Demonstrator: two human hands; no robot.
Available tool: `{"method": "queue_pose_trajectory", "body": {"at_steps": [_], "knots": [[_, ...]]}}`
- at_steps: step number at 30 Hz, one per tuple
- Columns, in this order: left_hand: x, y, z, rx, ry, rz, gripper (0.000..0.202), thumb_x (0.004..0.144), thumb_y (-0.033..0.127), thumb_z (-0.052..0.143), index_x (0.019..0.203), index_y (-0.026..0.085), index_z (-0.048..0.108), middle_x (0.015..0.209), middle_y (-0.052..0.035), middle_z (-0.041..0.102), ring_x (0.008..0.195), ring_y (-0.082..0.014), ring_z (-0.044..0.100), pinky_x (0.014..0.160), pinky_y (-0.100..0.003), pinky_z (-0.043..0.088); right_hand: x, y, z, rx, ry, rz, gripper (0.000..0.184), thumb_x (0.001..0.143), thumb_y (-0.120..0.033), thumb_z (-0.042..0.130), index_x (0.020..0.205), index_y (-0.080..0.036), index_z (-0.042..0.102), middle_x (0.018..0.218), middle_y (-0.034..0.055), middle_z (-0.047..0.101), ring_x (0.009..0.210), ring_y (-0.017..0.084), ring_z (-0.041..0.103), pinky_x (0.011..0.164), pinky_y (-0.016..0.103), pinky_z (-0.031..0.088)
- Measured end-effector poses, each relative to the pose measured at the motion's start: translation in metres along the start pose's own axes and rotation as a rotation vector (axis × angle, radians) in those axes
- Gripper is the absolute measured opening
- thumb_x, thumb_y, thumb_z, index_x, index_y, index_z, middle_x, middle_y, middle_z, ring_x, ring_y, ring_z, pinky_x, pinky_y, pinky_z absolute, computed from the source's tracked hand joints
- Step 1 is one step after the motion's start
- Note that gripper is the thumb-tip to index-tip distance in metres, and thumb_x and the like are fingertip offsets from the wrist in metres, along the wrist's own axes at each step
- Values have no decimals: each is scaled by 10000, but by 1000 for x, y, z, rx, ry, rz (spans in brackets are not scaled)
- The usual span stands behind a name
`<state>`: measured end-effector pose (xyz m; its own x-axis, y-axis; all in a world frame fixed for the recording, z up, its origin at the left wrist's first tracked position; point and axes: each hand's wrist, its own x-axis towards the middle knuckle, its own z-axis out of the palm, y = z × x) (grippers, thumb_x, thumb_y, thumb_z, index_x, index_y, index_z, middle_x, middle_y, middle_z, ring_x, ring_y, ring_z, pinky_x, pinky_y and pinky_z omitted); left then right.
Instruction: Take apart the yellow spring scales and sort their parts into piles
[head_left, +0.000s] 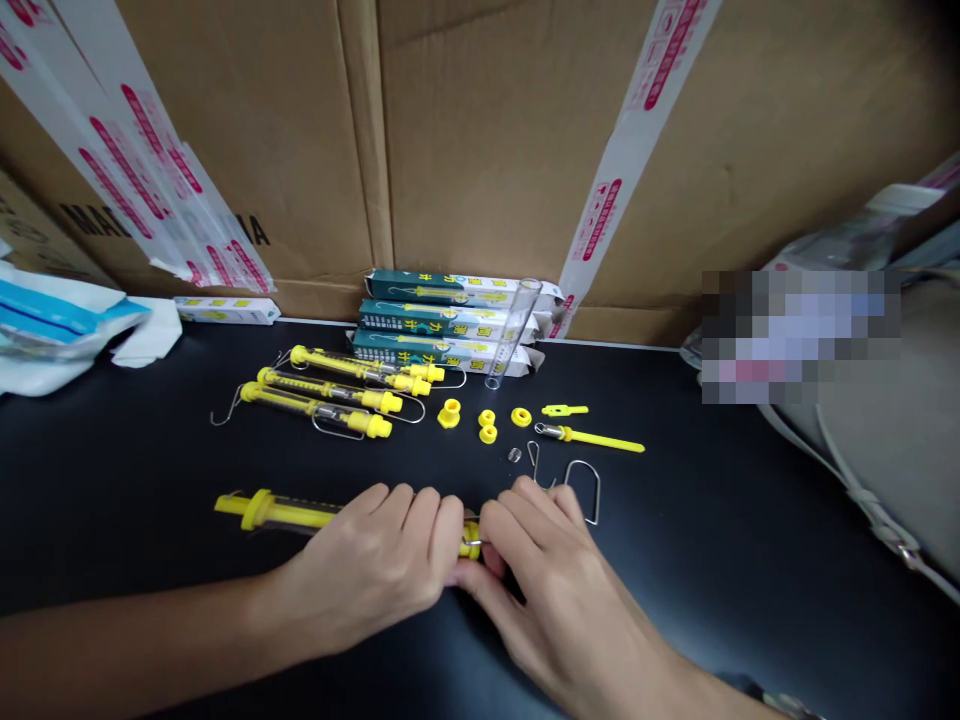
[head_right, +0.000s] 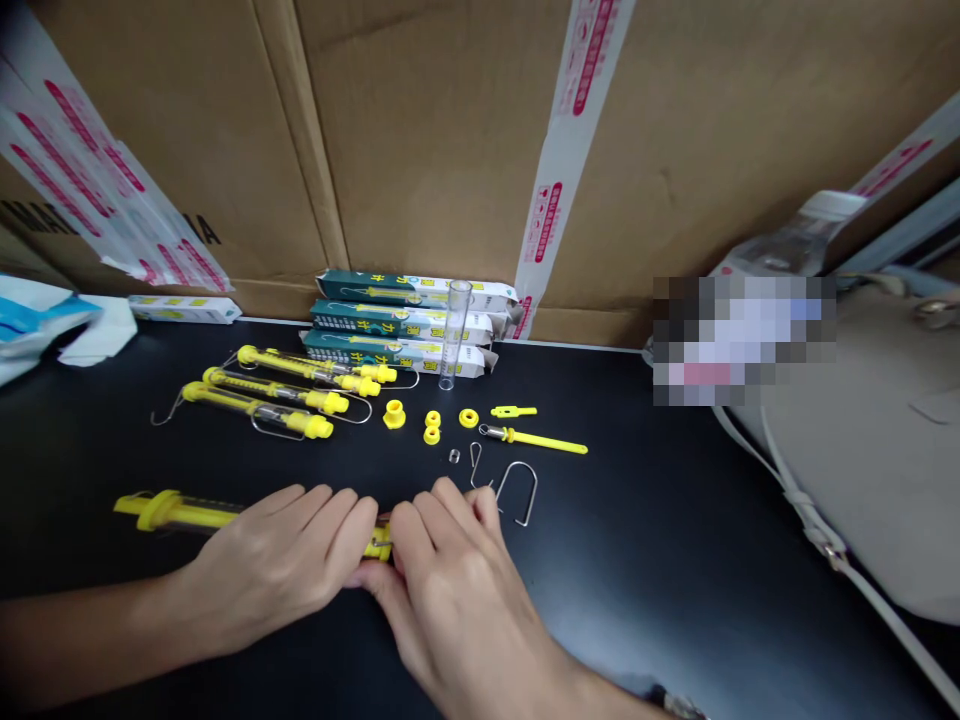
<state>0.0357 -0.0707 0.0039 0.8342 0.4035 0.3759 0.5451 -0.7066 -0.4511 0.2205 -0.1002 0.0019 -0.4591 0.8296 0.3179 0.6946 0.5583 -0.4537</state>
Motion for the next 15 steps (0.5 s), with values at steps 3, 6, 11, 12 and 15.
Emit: {"method": "queue_pose_trajectory", "body": {"at_steps": [3, 6, 11, 12, 15], "knots": [[-1, 0, 0, 20, -14, 2, 193, 870, 38, 404, 756, 187, 452, 565, 36, 475, 447, -156, 486, 455, -316, 303, 3, 2, 2, 253, -11, 36, 356, 959, -170, 512, 697, -223, 278, 660, -38, 417, 619, 136, 399, 614, 279, 336], [-2, 0, -1, 35, -17, -3, 171, 879, 63, 417, 765, 184, 456, 560, 42, 459, 442, -153, 475, 451, -313, 301, 5, 4, 5, 382, 26, 23, 396, 957, -156, 503, 693, -231, 218, 625, -50, 355, 580, 125, 347, 587, 261, 325], [-2, 1, -3, 69, 22, -11, 158, 925, 149, 436, 773, 178, 465, 561, 41, 466, 441, -150, 483, 444, -309, 307, 5, 6, 9, 440, 66, -10, 435, 940, -132, 534, 686, -231, 195, 605, -61, 319, 553, 112, 311, 567, 252, 298], [-2, 2, -3, 74, 29, -12, 160, 931, 159, 436, 775, 177, 468, 561, 40, 470, 442, -149, 487, 443, -307, 309, 5, 6, 9, 442, 70, -14, 436, 939, -129, 537, 687, -230, 195, 604, -62, 319, 551, 110, 307, 567, 252, 297], [-4, 4, -3, 87, 26, -21, 152, 933, 170, 446, 785, 170, 482, 561, 41, 470, 437, -148, 490, 436, -303, 311, 4, 6, 10, 432, 76, -28, 434, 938, -123, 534, 688, -231, 196, 600, -63, 324, 550, 108, 306, 569, 252, 299]]}}
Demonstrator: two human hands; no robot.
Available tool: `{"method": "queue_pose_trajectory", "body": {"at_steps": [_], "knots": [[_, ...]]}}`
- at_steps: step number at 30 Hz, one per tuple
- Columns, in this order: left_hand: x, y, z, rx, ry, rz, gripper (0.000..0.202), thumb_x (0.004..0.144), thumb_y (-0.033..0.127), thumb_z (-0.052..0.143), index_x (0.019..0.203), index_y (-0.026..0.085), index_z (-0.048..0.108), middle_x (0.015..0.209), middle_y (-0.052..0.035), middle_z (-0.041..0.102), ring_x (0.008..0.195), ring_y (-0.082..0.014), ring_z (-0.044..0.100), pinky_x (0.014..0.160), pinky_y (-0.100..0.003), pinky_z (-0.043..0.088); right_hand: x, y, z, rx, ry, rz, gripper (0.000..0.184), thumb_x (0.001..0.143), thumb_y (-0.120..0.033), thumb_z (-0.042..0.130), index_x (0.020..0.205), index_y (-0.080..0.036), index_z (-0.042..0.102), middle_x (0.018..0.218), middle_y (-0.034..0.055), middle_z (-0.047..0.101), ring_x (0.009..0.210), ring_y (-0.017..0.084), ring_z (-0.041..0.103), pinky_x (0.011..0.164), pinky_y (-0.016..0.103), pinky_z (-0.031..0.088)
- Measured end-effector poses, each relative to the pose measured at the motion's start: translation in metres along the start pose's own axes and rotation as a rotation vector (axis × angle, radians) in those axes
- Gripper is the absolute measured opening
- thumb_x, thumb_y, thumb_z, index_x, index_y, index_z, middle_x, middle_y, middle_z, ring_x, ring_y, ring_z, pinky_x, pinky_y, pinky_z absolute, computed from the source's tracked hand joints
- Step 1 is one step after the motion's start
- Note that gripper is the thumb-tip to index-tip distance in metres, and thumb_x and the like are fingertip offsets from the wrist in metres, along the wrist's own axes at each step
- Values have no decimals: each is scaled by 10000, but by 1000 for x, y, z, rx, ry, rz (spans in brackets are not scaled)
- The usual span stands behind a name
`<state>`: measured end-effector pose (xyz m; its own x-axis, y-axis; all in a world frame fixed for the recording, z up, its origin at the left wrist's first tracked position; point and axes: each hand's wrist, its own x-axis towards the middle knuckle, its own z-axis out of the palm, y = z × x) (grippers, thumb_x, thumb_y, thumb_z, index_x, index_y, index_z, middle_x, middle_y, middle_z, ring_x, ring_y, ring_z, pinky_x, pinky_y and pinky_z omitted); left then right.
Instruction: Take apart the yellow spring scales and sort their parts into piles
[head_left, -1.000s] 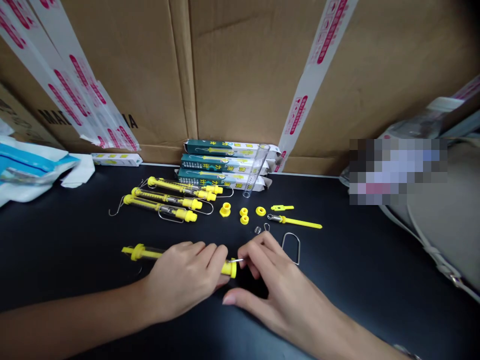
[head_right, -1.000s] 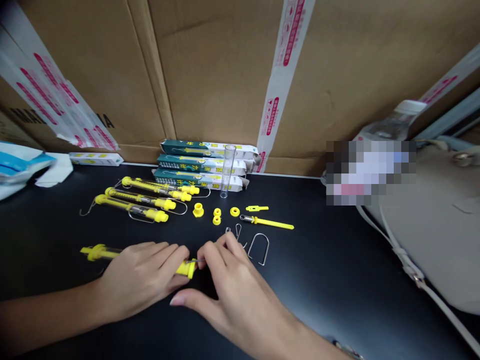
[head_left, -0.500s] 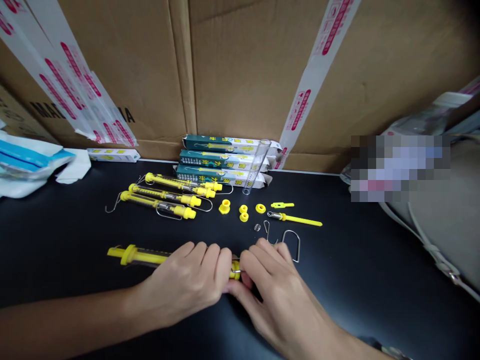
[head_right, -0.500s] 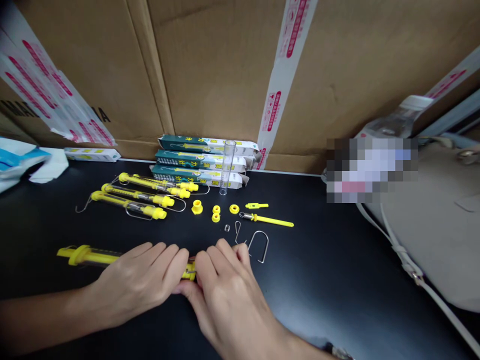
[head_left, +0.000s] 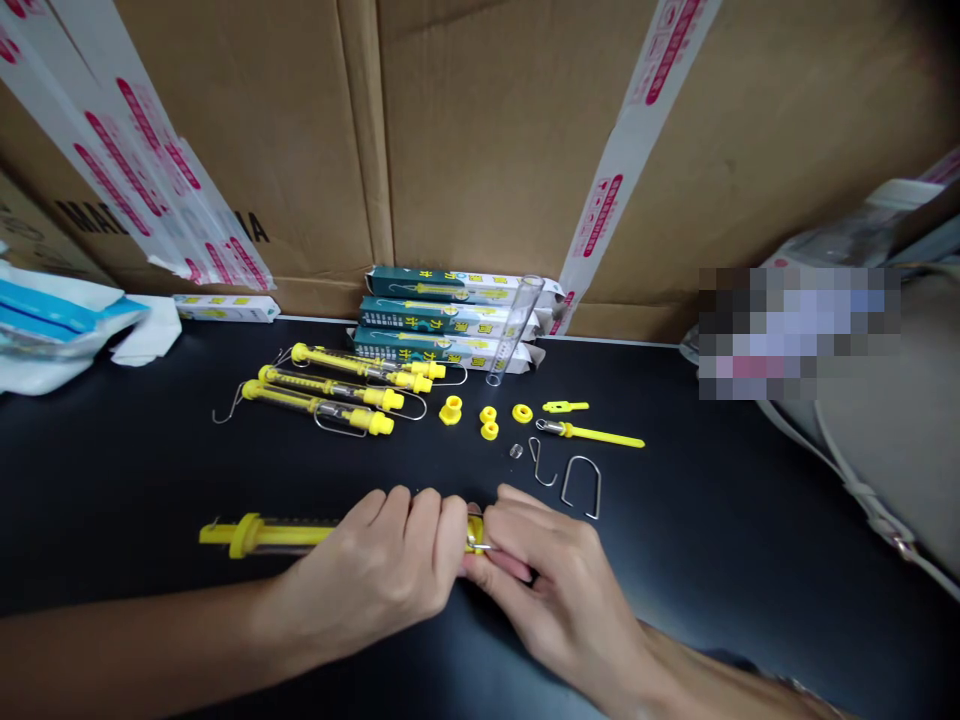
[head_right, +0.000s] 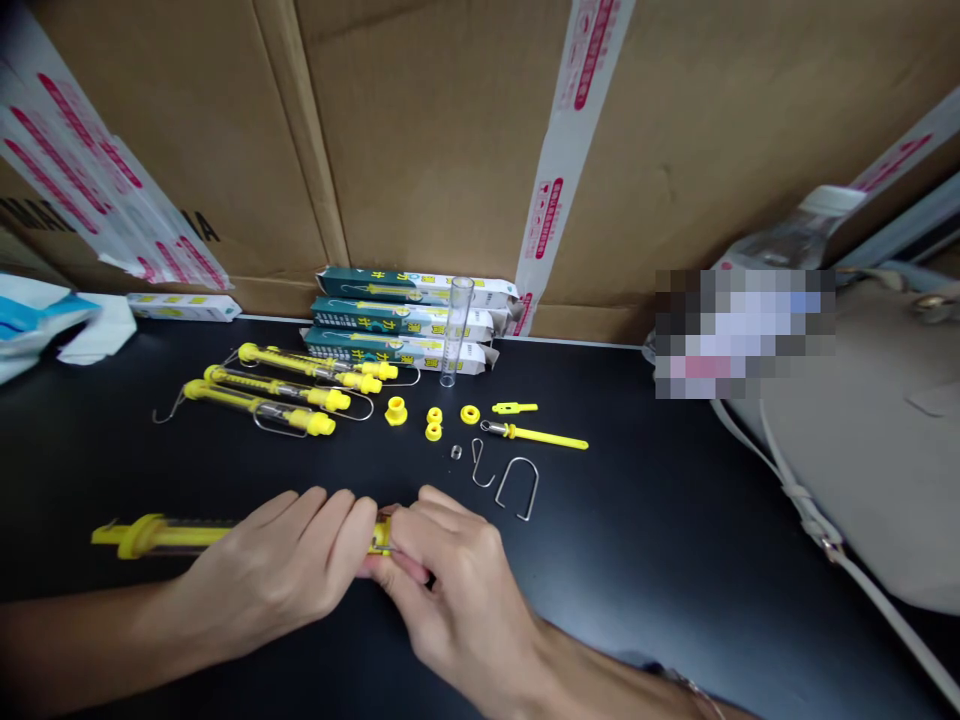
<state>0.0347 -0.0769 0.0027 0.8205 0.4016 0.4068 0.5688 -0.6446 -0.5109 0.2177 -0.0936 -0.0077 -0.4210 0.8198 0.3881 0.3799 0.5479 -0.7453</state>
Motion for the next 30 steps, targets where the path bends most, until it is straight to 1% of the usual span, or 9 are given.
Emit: {"method": "queue_pose_trajectory", "body": {"at_steps": [9, 12, 14, 17, 20, 22, 24, 27, 30], "knots": [[0, 1, -5, 27, -46, 17, 112, 930, 160, 486, 822, 154, 510, 569, 46, 462, 438, -147, 500, 418, -296, 327, -2, -1, 1, -18, 9, 16, 434, 924, -113, 521, 670, -232, 191, 592, -58, 329, 552, 113, 319, 572, 250, 335], [1, 2, -5, 4, -57, 2, 152, 930, 116, 433, 798, 169, 486, 567, 44, 461, 436, -149, 498, 420, -298, 326, 1, -4, 1, -32, -6, 54, 435, 924, -131, 522, 661, -232, 190, 579, -63, 329, 533, 108, 325, 558, 250, 335], [1, 2, -3, -12, -71, -9, 185, 920, 92, 407, 769, 187, 457, 566, 41, 462, 435, -152, 494, 420, -302, 321, 4, -9, -2, -28, -2, 107, 459, 928, -162, 528, 645, -231, 174, 559, -64, 311, 514, 103, 315, 514, 246, 305], [2, 2, 2, 1, -108, -71, 219, 875, 33, 415, 739, 205, 421, 552, 43, 455, 434, -156, 488, 431, -308, 318, 9, -20, -11, 47, 80, 162, 540, 933, -195, 539, 638, -226, 88, 530, -67, 192, 486, 101, 210, 449, 248, 235], [2, 2, 6, -8, -97, -75, 202, 862, 30, 461, 755, 199, 430, 565, 44, 474, 463, -158, 505, 452, -310, 325, 10, -24, -21, 68, 187, 131, 552, 915, -159, 561, 649, -226, 81, 534, -67, 189, 501, 105, 198, 478, 248, 274], [2, 2, 6, -22, -77, -63, 201, 864, 51, 490, 749, 203, 425, 568, 48, 472, 468, -156, 497, 457, -310, 318, 9, -19, -24, 26, 163, 173, 526, 907, -174, 576, 631, -229, 132, 549, -68, 230, 499, 99, 228, 468, 245, 260], [1, 2, 6, -24, -81, -83, 209, 856, 55, 499, 739, 207, 417, 564, 49, 466, 464, -155, 487, 458, -310, 310, 8, -10, -24, 26, 63, 274, 480, 901, -216, 590, 621, -231, 200, 565, -74, 266, 501, 92, 255, 463, 241, 248], [0, 1, 6, -35, -94, -107, 190, 856, 56, 487, 754, 205, 429, 573, 44, 481, 476, -160, 499, 464, -315, 307, 9, -1, -26, 137, -51, 429, 414, 899, -290, 600, 640, -229, 282, 600, -77, 290, 534, 96, 267, 470, 227, 260], [0, -2, 8, -77, -75, -103, 175, 880, 75, 462, 767, 206, 436, 576, 45, 485, 484, -159, 498, 471, -322, 299, 14, 1, -31, 286, -64, 465, 349, 910, -396, 605, 698, -223, 389, 651, -62, 345, 576, 104, 327, 500, 216, 335]]}}
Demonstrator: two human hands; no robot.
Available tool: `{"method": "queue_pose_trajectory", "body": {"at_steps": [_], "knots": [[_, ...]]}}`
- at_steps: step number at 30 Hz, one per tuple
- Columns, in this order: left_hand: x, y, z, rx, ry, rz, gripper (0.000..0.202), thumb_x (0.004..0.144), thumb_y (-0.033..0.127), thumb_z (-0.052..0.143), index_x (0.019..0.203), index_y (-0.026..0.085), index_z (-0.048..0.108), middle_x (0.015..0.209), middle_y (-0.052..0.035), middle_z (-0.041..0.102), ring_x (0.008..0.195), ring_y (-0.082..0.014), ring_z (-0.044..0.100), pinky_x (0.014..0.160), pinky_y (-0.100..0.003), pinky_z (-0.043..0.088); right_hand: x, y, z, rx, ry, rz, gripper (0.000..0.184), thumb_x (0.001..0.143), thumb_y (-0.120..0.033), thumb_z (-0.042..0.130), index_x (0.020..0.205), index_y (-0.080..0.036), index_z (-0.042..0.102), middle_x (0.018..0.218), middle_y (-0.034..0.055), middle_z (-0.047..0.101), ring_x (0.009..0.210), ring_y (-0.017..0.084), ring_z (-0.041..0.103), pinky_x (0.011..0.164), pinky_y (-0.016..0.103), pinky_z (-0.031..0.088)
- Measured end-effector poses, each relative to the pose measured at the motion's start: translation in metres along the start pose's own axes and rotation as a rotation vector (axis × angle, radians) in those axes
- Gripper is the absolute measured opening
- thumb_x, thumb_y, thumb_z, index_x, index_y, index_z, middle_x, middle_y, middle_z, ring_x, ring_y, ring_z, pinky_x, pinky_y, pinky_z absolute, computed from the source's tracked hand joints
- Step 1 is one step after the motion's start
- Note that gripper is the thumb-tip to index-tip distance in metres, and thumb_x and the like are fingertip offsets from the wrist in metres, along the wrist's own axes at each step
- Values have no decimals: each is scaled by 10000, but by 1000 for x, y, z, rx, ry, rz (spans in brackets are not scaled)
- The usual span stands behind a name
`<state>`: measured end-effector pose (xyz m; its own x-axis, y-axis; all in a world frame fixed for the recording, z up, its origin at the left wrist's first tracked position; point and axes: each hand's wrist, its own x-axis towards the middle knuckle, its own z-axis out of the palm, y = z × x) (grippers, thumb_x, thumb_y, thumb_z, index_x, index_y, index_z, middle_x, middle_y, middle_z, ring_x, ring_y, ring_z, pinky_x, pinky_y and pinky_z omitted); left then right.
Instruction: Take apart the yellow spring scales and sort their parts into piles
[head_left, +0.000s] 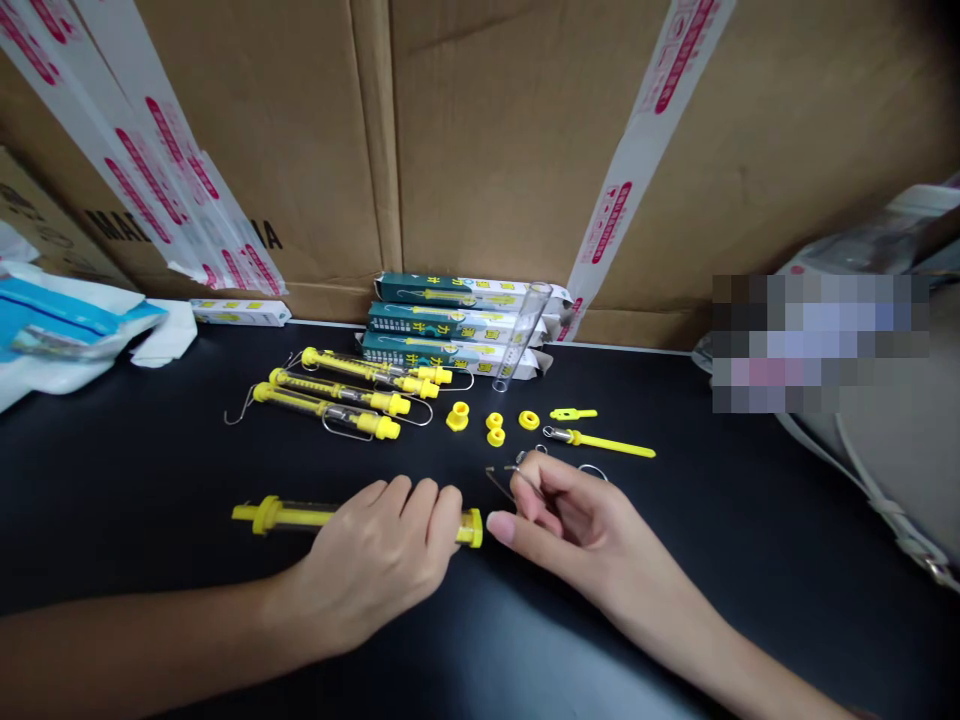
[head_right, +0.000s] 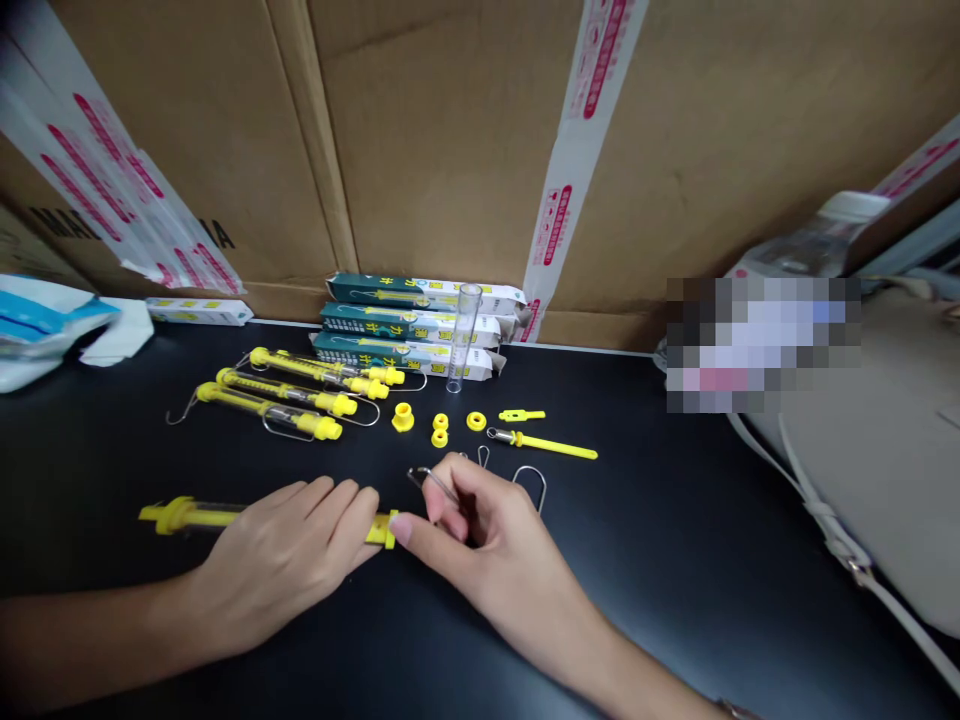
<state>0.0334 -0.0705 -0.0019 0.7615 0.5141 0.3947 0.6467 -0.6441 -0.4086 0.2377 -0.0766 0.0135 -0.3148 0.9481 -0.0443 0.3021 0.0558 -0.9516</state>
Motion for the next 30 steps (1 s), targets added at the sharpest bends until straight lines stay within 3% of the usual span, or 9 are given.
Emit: {"method": "queue_pose_trajectory", "body": {"at_steps": [4, 9, 15, 19, 21, 25, 30], "knots": [[-1, -3, 3, -60, 0, -2, 146, 922, 177, 465, 782, 209, 435, 595, 43, 491, 512, -154, 495, 491, -320, 306, 3, -2, -10, -98, 7, -173, 300, 1031, -348, 396, 909, -204, 629, 808, 18, 555, 706, 139, 529, 660, 261, 468], [-2, -4, 6, -93, -6, -12, 209, 847, 259, 609, 768, 218, 419, 596, 50, 483, 512, -162, 494, 485, -326, 311, 8, 4, -31, -421, 187, -461, 230, 997, -177, 471, 1003, -202, 699, 946, 69, 646, 839, 174, 609, 713, 291, 506], [-1, -5, 6, -134, -40, -31, 247, 834, 256, 635, 760, 224, 402, 599, 55, 495, 518, -155, 518, 497, -317, 351, 10, 3, -71, -545, 283, -448, 198, 978, -200, 516, 983, -220, 713, 926, 57, 699, 727, 159, 646, 615, 280, 526], [0, -6, 6, -163, -38, -41, 239, 858, 246, 605, 761, 228, 387, 597, 58, 494, 516, -150, 526, 493, -312, 359, 2, 4, -86, -580, 337, -387, 130, 944, -263, 586, 1003, -240, 699, 867, 27, 716, 539, 124, 627, 523, 267, 515], [0, -6, 7, -175, -44, -44, 247, 840, 235, 617, 765, 230, 382, 600, 60, 496, 517, -149, 532, 493, -309, 362, -3, 6, -90, -583, 324, -400, 108, 933, -265, 600, 976, -246, 697, 875, 33, 723, 551, 135, 633, 501, 268, 512], [0, -6, 8, -182, -50, -48, 312, 734, 222, 708, 781, 229, 399, 614, 63, 507, 519, -156, 542, 485, -312, 362, -12, 13, -95, -669, 197, -543, 152, 932, -181, 572, 904, -256, 701, 833, 47, 735, 760, 214, 655, 677, 356, 549], [1, -7, 8, -181, -21, -54, 318, 704, 223, 725, 778, 228, 415, 609, 70, 494, 506, -156, 532, 486, -315, 369, -24, 28, -101, -845, 45, -615, 328, 917, -43, 505, 1108, -244, 679, 982, 59, 744, 876, 207, 643, 714, 343, 564]]}}
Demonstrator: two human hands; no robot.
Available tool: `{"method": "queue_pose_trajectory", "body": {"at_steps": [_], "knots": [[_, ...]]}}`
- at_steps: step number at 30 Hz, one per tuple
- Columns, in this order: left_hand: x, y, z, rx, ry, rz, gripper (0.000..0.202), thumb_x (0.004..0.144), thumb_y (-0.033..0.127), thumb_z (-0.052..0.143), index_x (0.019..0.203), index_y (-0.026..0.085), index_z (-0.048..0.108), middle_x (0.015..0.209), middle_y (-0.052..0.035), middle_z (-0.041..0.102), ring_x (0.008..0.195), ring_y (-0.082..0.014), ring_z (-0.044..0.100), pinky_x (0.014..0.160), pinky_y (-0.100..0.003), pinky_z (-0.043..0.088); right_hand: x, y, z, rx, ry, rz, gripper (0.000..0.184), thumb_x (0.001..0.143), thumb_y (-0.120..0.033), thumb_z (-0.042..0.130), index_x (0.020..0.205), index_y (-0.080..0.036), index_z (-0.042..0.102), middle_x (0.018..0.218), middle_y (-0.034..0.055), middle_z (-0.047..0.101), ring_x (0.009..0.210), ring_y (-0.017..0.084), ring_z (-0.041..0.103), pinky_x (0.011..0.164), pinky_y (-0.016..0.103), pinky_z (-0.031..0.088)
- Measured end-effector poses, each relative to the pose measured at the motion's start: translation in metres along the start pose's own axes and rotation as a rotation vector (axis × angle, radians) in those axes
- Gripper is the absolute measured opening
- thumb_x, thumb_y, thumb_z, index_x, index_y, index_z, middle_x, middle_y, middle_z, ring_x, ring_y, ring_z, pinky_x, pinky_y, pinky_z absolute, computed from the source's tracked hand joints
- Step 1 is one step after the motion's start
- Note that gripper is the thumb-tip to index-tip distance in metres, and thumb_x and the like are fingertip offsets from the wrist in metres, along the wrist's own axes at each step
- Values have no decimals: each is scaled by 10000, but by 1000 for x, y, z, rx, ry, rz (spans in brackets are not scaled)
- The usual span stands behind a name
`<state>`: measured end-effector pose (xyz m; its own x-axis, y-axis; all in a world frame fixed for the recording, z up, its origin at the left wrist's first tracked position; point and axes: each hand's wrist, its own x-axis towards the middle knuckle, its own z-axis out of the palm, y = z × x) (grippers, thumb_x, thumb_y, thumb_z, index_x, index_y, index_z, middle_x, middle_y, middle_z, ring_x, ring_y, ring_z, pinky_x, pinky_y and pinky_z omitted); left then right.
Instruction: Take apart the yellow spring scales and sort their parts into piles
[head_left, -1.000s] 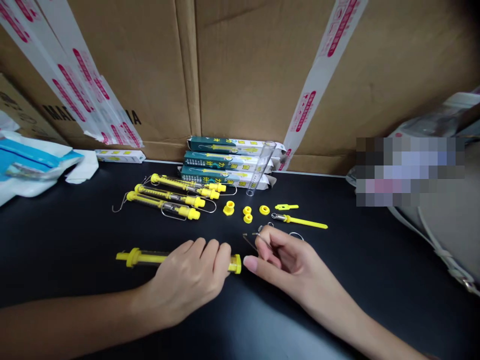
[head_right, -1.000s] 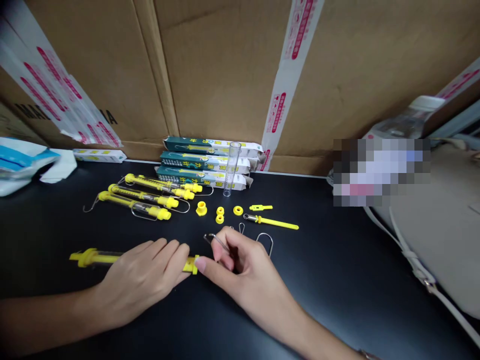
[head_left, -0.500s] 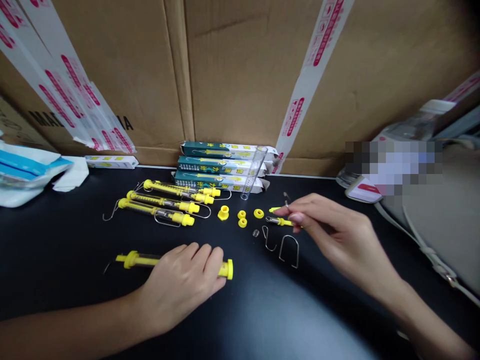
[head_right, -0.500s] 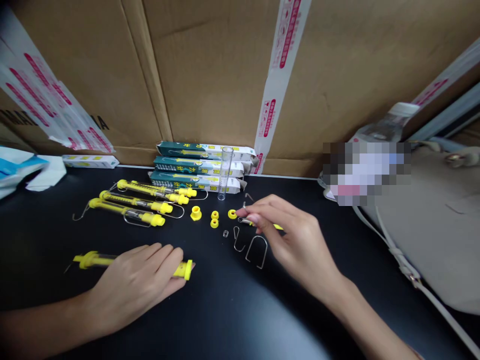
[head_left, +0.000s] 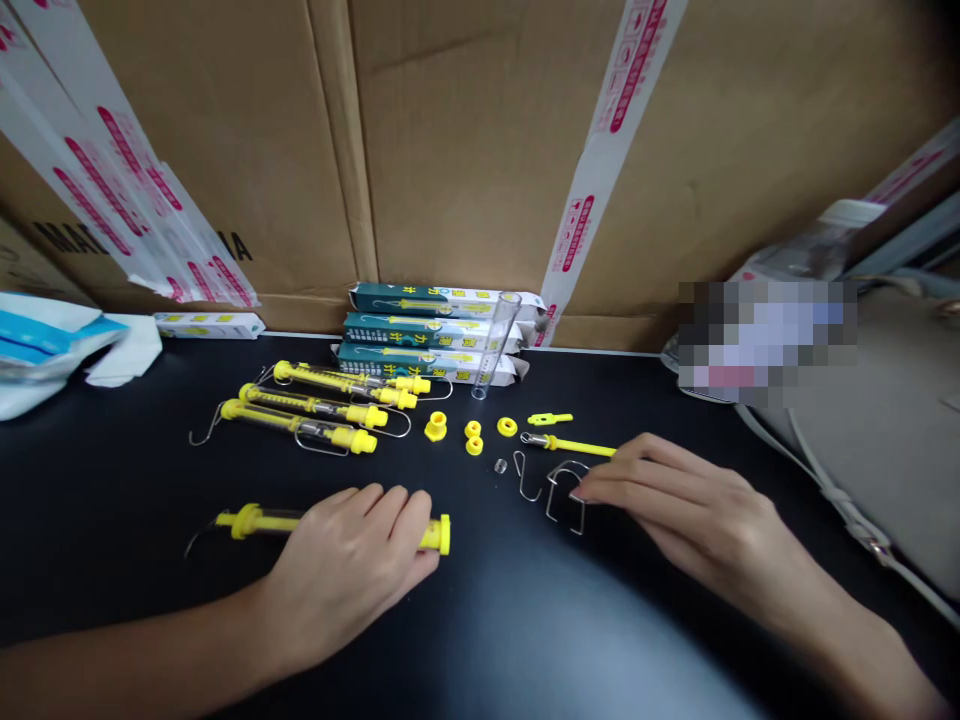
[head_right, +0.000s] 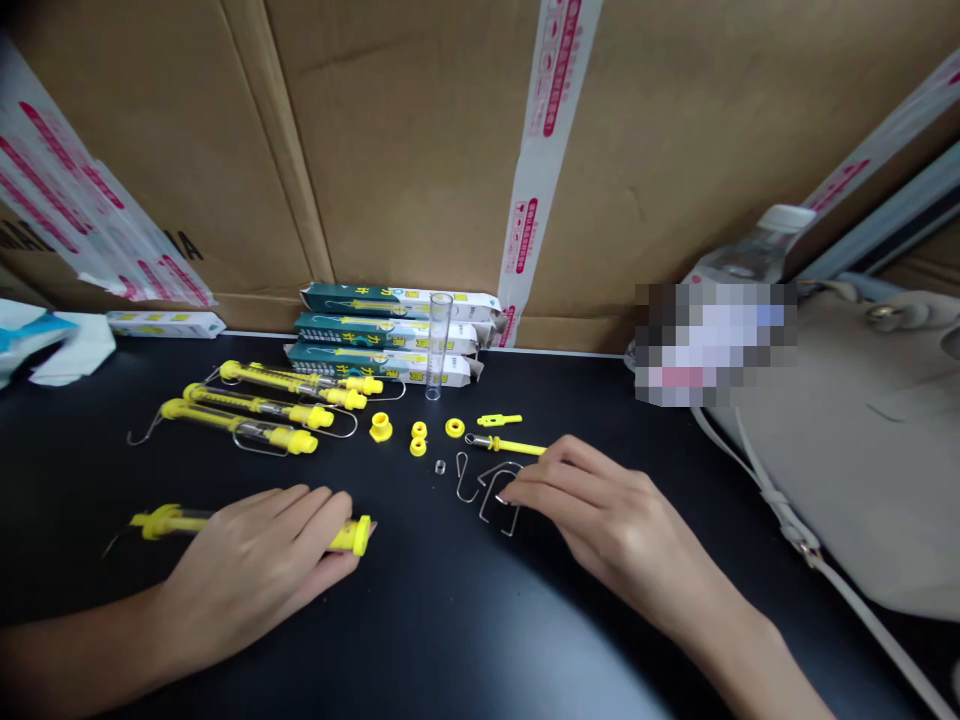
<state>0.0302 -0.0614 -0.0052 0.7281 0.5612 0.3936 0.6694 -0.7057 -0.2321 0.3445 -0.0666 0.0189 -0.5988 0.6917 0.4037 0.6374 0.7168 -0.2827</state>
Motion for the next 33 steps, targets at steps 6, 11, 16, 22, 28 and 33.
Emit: {"method": "queue_pose_trajectory", "body": {"at_steps": [6, 11, 16, 22, 28, 33], "knots": [[0, 0, 1, -21, -12, -14, 218, 764, 200, 641, 780, 224, 426, 610, 62, 506, 517, -160, 553, 496, -316, 373, -20, 5, 6, -83, -113, -59, 409, 933, -43, 449, 1239, -229, 646, 1157, 87, 720, 1084, 244, 657, 855, 388, 599], [1, -1, 2, -35, -1, -25, 189, 778, 188, 609, 754, 226, 426, 597, 65, 494, 503, -153, 541, 492, -314, 371, -26, 8, 7, -56, -113, -18, 457, 919, -12, 440, 1259, -243, 640, 1171, 82, 716, 1105, 232, 661, 890, 379, 601], [3, 0, 1, -16, 21, -27, 155, 787, 189, 605, 738, 219, 461, 600, 55, 502, 511, -160, 553, 489, -327, 384, -27, 12, 5, -15, -49, -7, 505, 904, 28, 421, 1284, -239, 617, 1180, 59, 717, 1119, 192, 657, 935, 325, 574], [7, 3, -1, 40, 141, -43, 267, 885, 172, 472, 1119, 86, 568, 688, 5, 611, 587, -174, 620, 529, -326, 433, -1, -16, 6, 119, 151, 132, 330, 911, -64, 573, 1167, -260, 646, 1075, 19, 739, 1024, 170, 686, 982, 289, 522], [7, 2, -1, 11, 149, -77, 356, 916, 116, 362, 1248, 70, 482, 686, 6, 646, 549, -174, 616, 513, -316, 463, 42, -67, 48, 514, -35, 275, 485, 875, -345, 706, 1319, -249, 536, 1127, 30, 677, 896, 141, 681, 826, 235, 571], [6, 1, 1, -60, 83, -33, 327, 992, 190, 304, 1257, 67, 450, 905, -68, 723, 693, -196, 677, 607, -328, 509, 49, -79, 79, 632, 103, 315, 237, 916, -262, 656, 1140, -192, 618, 978, 28, 693, 787, 137, 673, 753, 238, 564]]}}
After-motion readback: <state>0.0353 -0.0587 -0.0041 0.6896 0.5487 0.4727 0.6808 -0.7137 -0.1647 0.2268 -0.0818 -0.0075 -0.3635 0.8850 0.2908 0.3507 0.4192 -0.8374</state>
